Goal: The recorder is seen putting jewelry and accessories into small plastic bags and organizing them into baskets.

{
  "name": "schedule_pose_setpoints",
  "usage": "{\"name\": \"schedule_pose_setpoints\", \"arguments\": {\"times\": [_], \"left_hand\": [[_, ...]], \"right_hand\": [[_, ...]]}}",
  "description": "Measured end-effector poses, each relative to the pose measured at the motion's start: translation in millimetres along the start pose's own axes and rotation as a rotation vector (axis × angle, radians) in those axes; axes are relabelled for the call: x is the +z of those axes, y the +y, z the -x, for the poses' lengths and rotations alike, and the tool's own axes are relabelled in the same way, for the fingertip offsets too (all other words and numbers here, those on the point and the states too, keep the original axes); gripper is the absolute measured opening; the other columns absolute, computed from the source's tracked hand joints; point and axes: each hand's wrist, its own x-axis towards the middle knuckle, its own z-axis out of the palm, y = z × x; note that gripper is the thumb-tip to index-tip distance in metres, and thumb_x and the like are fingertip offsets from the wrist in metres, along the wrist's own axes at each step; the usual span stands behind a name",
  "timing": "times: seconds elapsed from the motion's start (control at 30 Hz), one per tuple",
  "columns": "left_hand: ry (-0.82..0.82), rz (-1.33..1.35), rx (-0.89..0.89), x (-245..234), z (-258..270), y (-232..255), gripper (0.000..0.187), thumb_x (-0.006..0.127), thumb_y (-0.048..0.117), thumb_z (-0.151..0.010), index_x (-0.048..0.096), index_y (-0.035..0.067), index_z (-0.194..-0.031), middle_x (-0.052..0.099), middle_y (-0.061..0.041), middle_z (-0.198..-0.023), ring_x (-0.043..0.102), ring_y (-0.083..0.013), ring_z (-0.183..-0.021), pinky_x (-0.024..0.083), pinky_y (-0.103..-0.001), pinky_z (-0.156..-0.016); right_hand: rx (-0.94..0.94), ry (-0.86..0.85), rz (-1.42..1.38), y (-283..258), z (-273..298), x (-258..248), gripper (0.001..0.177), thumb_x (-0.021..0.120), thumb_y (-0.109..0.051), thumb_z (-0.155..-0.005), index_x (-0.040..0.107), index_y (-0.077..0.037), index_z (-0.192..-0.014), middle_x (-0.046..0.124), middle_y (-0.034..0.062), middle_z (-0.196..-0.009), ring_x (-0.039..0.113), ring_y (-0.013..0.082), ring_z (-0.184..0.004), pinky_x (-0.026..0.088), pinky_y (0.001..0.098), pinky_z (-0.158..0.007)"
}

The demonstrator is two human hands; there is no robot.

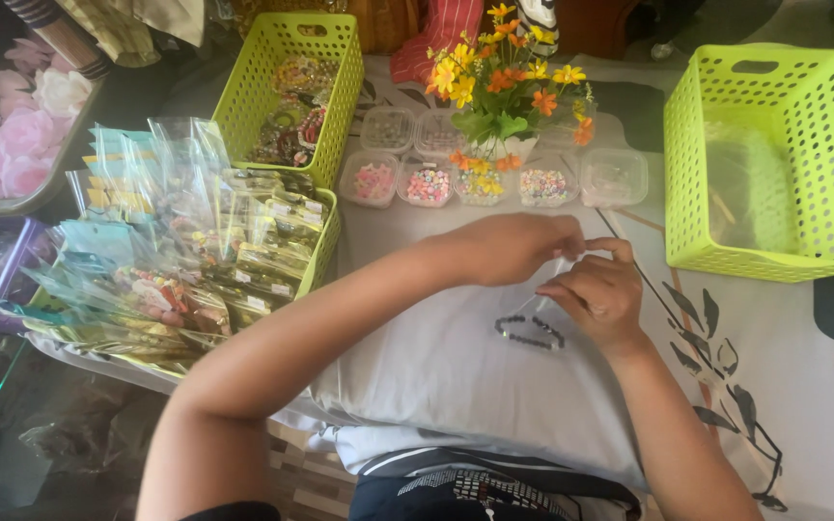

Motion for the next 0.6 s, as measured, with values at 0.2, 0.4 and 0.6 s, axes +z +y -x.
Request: {"name": "schedule_pose_setpoints", "arguments": {"times": [0.2,0.4,0.6], "left_hand": [[0.177,0.219,-0.006,1,-12,-22,0.044,0.061,0.041,-0.102,0.06,0.008,-0.131,0.069,-0.014,-0.129,0.068,-0.0268,-0.122,0.052,-0.039,-0.103],[-0.011,0.508,-0.106,45,22,-69,0.076,0.073,0.044,-0.089,0.045,0.005,-0.149,0.066,-0.015,-0.131,0.063,-0.0242,-0.122,0.049,-0.039,-0.106],[-0.141,0.887,-0.049,85,26,-99,0.033,0.067,0.022,-0.103,0.068,0.0,-0.128,0.073,-0.008,-0.124,0.066,-0.016,-0.116,0.051,-0.034,-0.106]], "right_hand": [[0.07,0.021,-0.063,10,7,2,0.019,0.083,-0.019,-0.083,0.068,-0.011,-0.073,0.065,-0.0009,-0.069,0.059,0.0168,-0.064,0.049,0.0402,-0.099],[0.188,0.143,-0.183,21,18,7,0.017,0.078,-0.007,-0.086,0.066,-0.008,-0.074,0.057,-0.0002,-0.062,0.052,0.0157,-0.059,0.051,0.0449,-0.104],[0.409,0.163,-0.228,55,51,27,0.004,0.072,-0.006,-0.088,0.069,-0.005,-0.085,0.067,0.0085,-0.082,0.069,0.0247,-0.101,0.051,0.035,-0.073]]}}
